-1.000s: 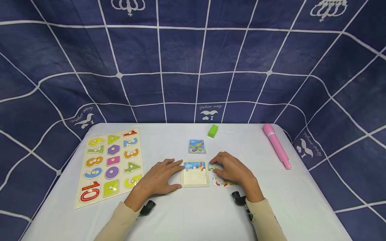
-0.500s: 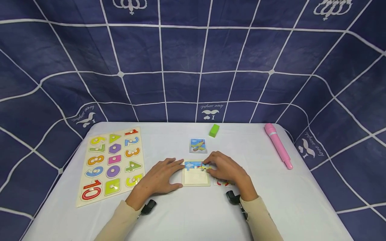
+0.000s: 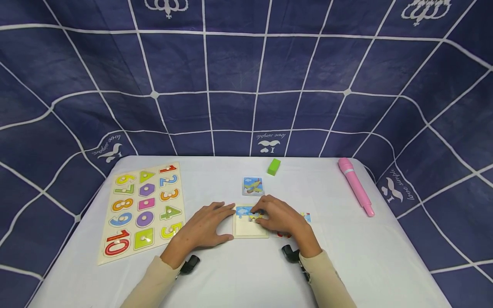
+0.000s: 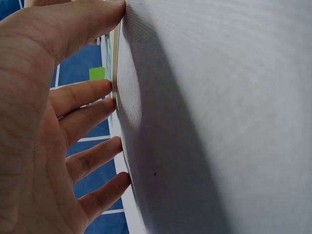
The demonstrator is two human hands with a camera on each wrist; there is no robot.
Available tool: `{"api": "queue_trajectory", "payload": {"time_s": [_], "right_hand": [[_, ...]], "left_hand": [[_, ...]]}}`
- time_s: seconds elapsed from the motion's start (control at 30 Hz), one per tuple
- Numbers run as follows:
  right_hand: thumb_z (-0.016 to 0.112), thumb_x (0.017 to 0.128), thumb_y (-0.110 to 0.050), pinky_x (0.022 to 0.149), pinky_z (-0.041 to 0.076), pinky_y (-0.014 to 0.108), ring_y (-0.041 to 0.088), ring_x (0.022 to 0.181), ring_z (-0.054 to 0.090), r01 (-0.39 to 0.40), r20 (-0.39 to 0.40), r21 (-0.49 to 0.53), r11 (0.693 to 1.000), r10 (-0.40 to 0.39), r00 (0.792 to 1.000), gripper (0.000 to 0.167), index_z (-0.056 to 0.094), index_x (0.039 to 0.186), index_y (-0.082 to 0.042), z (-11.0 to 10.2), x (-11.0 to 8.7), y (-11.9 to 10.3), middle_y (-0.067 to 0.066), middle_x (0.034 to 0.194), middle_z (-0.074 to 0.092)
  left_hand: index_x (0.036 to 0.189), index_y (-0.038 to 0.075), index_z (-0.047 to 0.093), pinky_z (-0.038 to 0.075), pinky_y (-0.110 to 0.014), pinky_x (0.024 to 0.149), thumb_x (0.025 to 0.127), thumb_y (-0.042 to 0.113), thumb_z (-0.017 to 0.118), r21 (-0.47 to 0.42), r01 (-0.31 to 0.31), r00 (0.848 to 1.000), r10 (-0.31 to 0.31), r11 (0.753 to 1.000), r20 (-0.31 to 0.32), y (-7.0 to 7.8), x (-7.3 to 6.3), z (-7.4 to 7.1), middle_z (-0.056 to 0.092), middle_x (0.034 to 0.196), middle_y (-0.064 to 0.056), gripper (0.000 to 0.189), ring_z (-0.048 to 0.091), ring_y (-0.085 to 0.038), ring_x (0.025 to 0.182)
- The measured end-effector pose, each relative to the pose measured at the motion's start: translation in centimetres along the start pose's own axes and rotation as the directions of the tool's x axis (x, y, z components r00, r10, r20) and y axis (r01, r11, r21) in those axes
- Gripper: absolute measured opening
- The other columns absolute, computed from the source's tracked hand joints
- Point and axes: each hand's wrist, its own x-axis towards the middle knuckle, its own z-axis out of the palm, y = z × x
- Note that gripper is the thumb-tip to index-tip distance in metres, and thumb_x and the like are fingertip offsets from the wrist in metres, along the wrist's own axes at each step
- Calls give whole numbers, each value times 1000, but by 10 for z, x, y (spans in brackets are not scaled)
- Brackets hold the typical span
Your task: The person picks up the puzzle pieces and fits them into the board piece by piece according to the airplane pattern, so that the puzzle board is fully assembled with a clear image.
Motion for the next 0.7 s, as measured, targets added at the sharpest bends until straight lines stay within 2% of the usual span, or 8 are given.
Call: {"api": "queue_trajectory", "payload": {"time_s": [0.7], "right_hand": [[81, 97, -20, 102, 55, 34, 11, 113, 64, 103, 14, -12, 995, -102, 995, 24, 82, 121, -18, 13, 14, -21, -7, 117, 71]], "left_hand": [[154, 19, 60, 43, -57, 118, 90, 54, 83, -4, -6, 1000, 6, 1000, 1, 0, 0, -2, 52, 165, 3, 77, 46, -31, 152]]}}
